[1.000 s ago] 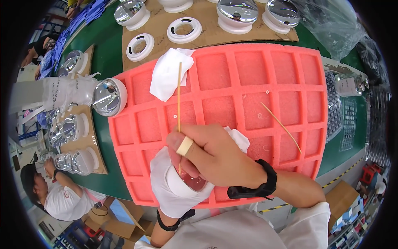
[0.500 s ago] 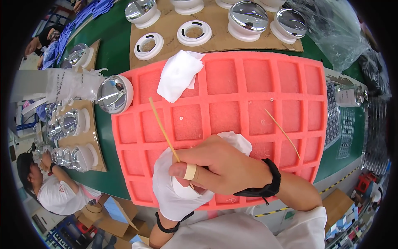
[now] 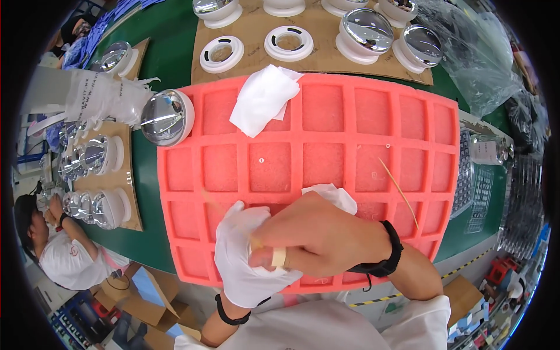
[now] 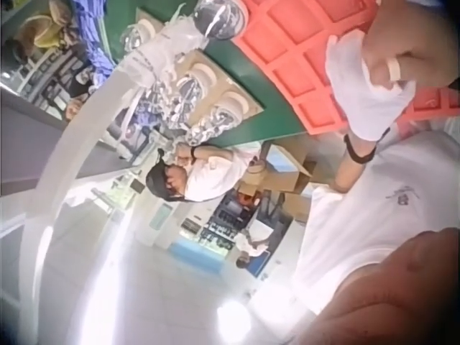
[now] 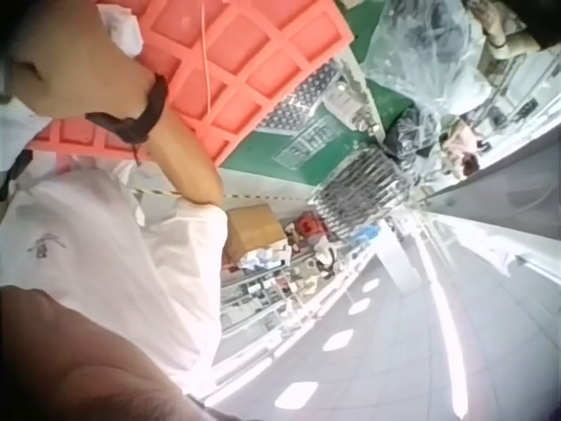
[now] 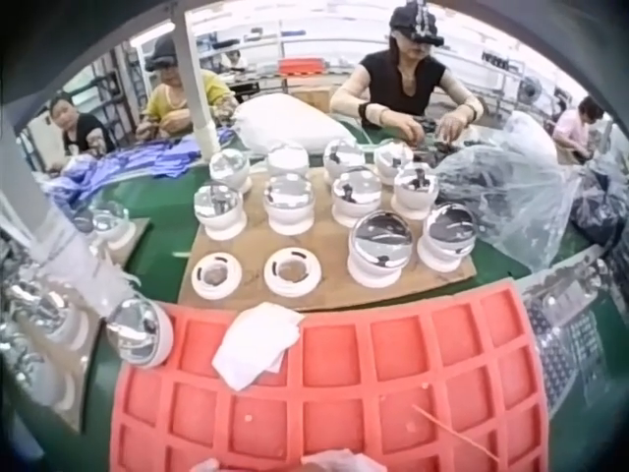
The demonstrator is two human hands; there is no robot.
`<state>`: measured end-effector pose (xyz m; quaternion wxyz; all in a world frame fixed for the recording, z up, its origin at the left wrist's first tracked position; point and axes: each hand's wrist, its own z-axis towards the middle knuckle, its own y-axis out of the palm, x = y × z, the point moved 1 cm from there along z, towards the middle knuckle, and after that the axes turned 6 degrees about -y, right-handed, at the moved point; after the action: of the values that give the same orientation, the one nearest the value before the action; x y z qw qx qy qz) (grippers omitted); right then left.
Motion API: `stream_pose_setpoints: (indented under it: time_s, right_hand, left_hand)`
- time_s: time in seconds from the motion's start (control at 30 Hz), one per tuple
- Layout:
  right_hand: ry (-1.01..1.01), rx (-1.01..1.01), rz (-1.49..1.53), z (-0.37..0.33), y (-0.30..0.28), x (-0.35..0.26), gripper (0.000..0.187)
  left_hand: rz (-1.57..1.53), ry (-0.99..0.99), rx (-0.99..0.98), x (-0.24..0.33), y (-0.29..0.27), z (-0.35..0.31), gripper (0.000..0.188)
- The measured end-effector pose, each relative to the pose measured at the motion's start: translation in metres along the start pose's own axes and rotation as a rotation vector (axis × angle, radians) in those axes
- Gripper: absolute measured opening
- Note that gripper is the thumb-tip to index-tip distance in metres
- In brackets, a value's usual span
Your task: The person wipes a camera dome with a cloth, applies a substance to its edge using a wooden stick, and then presses the dome onto a camera base. After wiping the assembled camera, they use the stick to clear the camera's port and place it back on the tray.
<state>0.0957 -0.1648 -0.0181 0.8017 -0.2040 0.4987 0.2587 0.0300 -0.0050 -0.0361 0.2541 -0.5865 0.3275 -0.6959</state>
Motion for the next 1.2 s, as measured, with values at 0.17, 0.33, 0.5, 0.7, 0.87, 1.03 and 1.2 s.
stream_pose_setpoints:
  time_s: [0.17, 0.33, 0.5, 0.7, 0.87, 1.03, 1.2]
  right_hand:
    - [-0.116, 0.031, -0.159, -0.008, 0.000, -0.002, 0.022]
    - [0.260, 0.102, 0.251, -0.007, -0.006, -0.002, 0.038]
    - [0.295, 0.213, 0.301, -0.007, 0.001, -0.004, 0.039]
    - [0.364, 0.330, 0.326, -0.003, 0.005, -0.002, 0.039]
    - [0.345, 0.246, 0.238, 0.001, 0.002, -0.005, 0.038]
    - [0.276, 0.134, 0.192, 0.002, -0.002, 0.003, 0.032]
    - [0.232, 0.064, 0.208, 0.005, -0.006, 0.005, 0.028]
  left_hand:
    - [-0.083, -0.005, -0.026, -0.004, -0.003, 0.000, 0.077]
    - [-0.192, -0.210, -0.047, 0.000, -0.001, -0.007, 0.086]
    - [-0.059, -0.061, -0.026, 0.002, -0.003, 0.001, 0.076]
    - [-0.041, 0.022, 0.144, 0.013, -0.003, 0.021, 0.040]
    - [0.053, 0.085, 0.141, 0.016, -0.006, 0.023, 0.041]
    - [0.082, 0.068, 0.098, 0.007, -0.002, 0.017, 0.043]
    - [0.076, 0.069, 0.004, 0.002, -0.001, 0.014, 0.043]
